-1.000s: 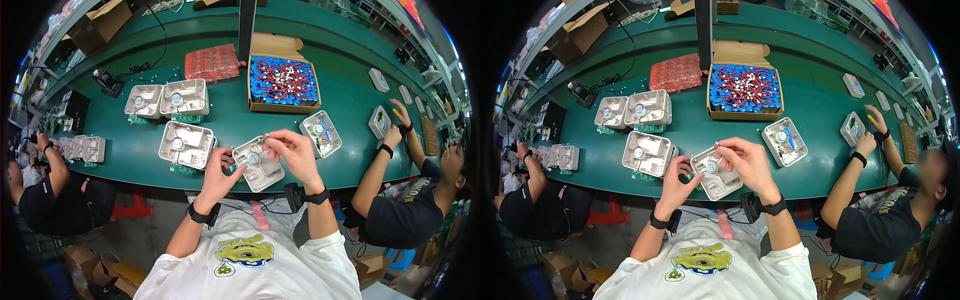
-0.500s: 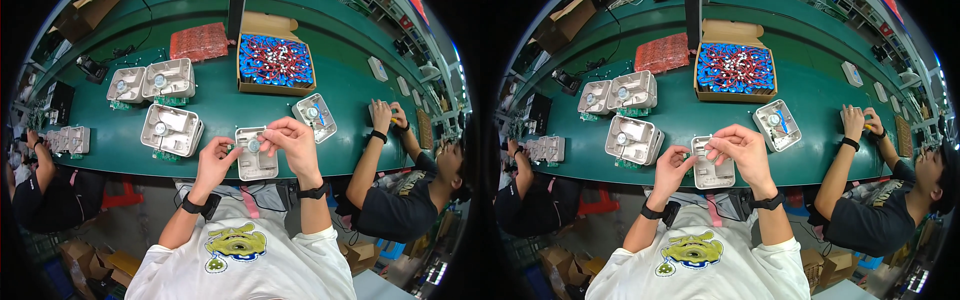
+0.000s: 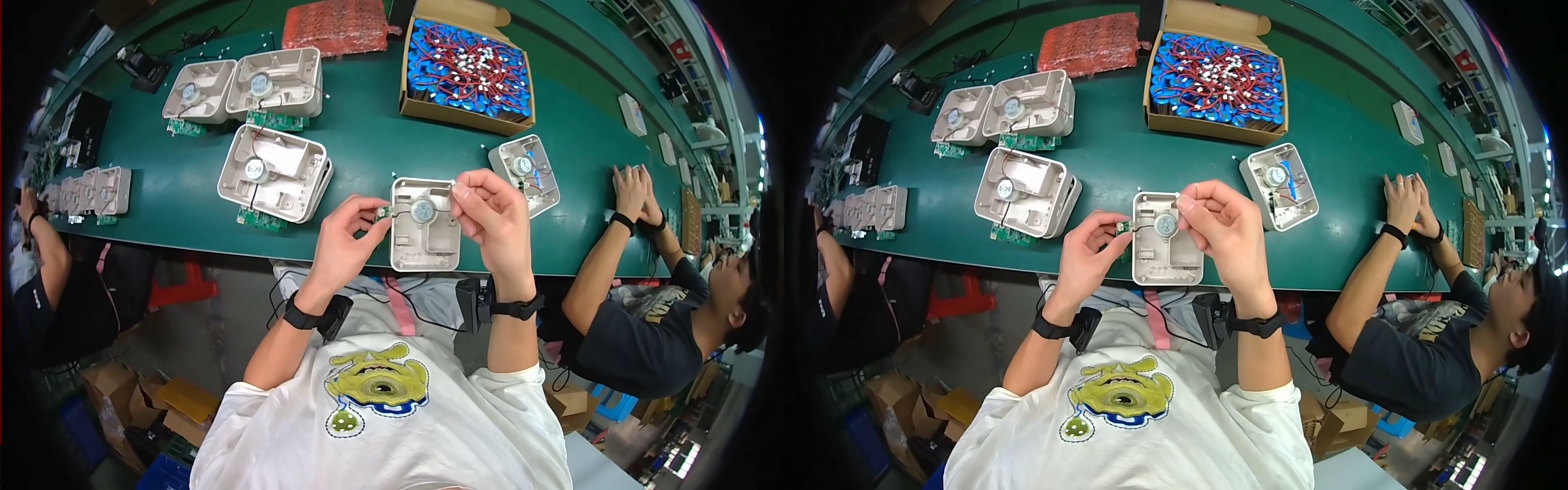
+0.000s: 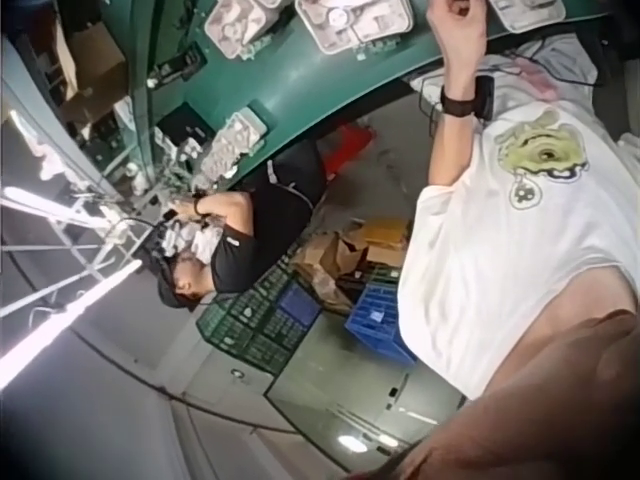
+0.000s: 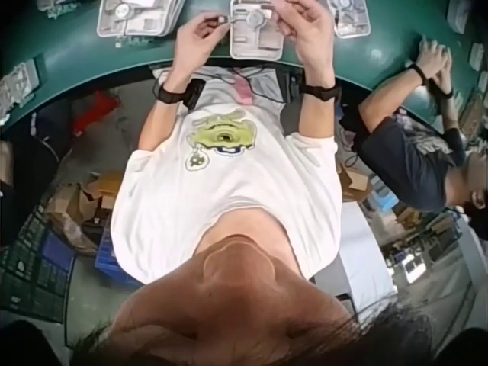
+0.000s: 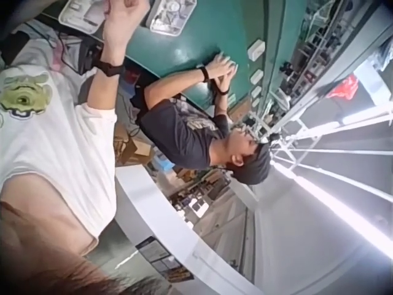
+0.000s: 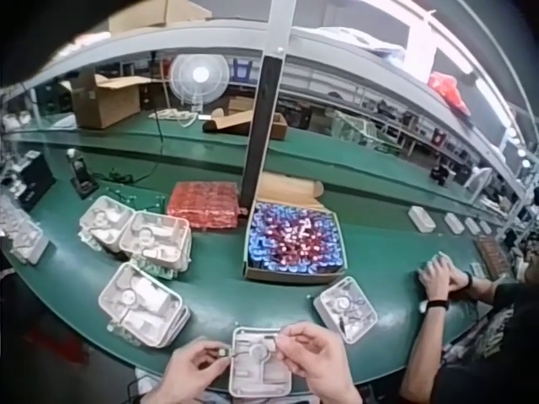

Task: The person picks up a battery from a box, connects its wire to a circuit board, and presses the battery into a slot within a plastic housing. They then repeat this process with a second battery and housing unit.

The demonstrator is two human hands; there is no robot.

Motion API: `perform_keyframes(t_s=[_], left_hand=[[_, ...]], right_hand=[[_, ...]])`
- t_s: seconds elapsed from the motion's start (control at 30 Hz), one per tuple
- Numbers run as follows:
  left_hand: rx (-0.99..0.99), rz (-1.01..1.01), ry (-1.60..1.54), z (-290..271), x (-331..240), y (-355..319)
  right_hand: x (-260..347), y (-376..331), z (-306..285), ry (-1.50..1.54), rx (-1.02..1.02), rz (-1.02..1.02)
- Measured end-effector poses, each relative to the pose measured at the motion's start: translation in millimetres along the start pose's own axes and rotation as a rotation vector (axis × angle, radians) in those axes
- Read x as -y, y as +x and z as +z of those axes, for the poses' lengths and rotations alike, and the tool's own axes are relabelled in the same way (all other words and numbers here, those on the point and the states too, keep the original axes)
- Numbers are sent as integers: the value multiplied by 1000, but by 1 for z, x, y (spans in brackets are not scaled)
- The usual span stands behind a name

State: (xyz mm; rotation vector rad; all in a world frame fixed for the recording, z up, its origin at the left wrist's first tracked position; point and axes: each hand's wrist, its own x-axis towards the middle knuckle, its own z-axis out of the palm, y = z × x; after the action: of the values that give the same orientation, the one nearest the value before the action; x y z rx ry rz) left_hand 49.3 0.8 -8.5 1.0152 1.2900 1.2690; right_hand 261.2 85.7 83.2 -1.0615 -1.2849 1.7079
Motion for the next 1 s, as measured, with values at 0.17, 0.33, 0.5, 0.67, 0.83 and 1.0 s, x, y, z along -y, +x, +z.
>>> perform_keyframes(t_s=[0.17,0.33,0.5,0.67,0.83,1.0], left_hand=[[-34,62,40,3,-1,-3],[-125,219,111,10,3,-4],[-153,269,176,12,-6,-6],[-169,321,268,12,-9,-7],[-169,337,263,11,-8,-8],[-144,388,252,7,-7,-7]], right_hand=[[-20,-4,15,-453,63,-49],[-26,3,34,-753,60,22],[-30,5,37,-732,54,41],[-32,3,39,-683,25,32],[-33,1,43,-688,12,21],[-31,1,49,-706,-11,4]])
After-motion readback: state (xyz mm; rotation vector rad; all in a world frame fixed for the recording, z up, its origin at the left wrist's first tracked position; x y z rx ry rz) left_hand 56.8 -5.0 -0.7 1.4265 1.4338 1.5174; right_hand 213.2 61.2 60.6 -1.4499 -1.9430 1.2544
